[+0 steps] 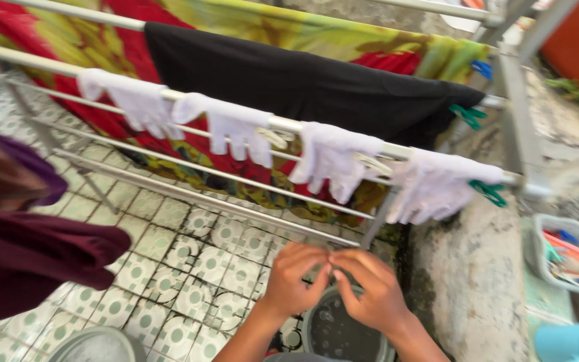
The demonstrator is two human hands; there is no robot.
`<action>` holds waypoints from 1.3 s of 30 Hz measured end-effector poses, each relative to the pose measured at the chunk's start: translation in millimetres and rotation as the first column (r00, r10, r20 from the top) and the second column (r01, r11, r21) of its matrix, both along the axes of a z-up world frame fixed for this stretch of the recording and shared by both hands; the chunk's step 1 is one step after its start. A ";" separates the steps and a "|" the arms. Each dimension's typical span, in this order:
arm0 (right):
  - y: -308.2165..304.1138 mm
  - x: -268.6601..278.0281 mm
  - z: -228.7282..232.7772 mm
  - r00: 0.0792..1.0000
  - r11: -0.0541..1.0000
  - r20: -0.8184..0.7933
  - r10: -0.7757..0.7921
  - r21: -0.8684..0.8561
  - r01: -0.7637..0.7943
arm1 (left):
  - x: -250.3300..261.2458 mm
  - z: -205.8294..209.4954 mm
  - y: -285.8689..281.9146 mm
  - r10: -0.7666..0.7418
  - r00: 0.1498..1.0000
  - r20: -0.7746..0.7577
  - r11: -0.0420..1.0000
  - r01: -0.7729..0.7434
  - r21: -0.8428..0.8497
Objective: Rinsing white gloves and masks in a bucket and hanging them on a drying rack with clothespins
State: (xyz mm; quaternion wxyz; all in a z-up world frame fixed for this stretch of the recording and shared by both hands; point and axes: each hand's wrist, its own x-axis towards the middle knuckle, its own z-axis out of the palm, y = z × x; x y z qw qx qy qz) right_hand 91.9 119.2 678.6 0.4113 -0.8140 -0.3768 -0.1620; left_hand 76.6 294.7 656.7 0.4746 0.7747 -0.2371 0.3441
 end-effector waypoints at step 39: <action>-487.4 154.5 -160.3 0.214 0.275 -0.180 -0.960 -0.748 0.604 | -90.9 -6.4 -238.4 -0.248 0.839 -0.484 0.916 0.366 0.165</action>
